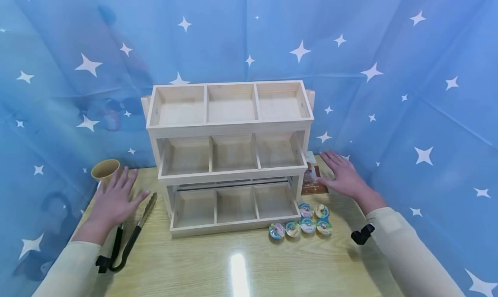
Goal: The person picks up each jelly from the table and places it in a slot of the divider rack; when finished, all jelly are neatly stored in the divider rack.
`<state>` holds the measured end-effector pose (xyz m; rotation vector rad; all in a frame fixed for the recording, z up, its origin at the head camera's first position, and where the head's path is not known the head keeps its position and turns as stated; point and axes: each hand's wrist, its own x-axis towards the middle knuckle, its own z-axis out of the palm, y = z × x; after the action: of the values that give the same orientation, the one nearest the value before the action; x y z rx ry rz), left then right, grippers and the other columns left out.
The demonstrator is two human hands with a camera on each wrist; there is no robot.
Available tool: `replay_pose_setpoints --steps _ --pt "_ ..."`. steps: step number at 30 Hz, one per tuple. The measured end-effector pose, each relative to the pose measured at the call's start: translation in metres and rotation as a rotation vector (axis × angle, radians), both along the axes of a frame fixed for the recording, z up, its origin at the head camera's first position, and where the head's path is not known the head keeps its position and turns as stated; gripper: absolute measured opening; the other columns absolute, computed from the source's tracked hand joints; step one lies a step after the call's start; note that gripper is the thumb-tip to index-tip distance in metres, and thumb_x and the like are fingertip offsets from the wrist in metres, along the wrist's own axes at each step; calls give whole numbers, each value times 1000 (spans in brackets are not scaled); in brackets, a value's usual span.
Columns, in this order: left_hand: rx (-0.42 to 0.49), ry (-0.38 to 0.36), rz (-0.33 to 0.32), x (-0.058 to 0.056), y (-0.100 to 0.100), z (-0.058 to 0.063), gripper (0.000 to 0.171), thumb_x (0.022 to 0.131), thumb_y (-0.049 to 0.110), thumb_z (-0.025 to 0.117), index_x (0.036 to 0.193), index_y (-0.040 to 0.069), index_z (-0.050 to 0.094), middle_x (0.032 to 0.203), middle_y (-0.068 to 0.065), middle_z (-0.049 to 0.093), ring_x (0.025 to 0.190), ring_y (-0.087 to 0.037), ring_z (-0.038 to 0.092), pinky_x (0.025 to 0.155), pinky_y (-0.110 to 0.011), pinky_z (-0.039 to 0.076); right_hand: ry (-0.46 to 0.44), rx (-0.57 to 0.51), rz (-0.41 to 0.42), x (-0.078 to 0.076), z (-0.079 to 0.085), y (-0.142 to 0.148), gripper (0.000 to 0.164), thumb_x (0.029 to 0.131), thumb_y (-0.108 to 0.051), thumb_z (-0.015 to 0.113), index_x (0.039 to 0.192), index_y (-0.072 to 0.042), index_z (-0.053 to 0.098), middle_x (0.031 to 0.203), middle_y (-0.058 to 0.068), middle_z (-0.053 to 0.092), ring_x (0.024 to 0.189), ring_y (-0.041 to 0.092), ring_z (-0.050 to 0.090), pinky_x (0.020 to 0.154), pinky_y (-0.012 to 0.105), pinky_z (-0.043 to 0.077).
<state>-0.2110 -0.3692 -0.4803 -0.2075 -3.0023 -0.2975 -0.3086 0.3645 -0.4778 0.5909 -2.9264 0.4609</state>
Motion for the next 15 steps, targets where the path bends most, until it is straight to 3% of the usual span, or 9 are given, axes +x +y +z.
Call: replay_pose_setpoints --steps 5,11,15 --pt "203 -11 -37 0 -1 -3 87 116 55 50 177 4 13 178 -36 11 160 -63 12 118 -88 8 -108 -220 27 2 -5 -6 95 105 -45 78 178 -15 25 181 23 23 162 56 19 121 82 19" --pt "455 -36 -70 8 3 -5 79 118 44 53 178 8 17 178 -34 16 156 -66 21 111 -89 27 -235 -392 -23 14 -7 -18 93 106 -47 76 178 -21 23 181 22 22 161 58 21 118 84 25" --pt "586 -52 -81 12 11 -7 76 117 39 56 178 10 19 178 -32 20 157 -64 23 113 -86 29 -273 -541 -11 21 -11 -26 88 109 -42 74 178 -21 23 179 23 25 158 59 27 116 82 34"
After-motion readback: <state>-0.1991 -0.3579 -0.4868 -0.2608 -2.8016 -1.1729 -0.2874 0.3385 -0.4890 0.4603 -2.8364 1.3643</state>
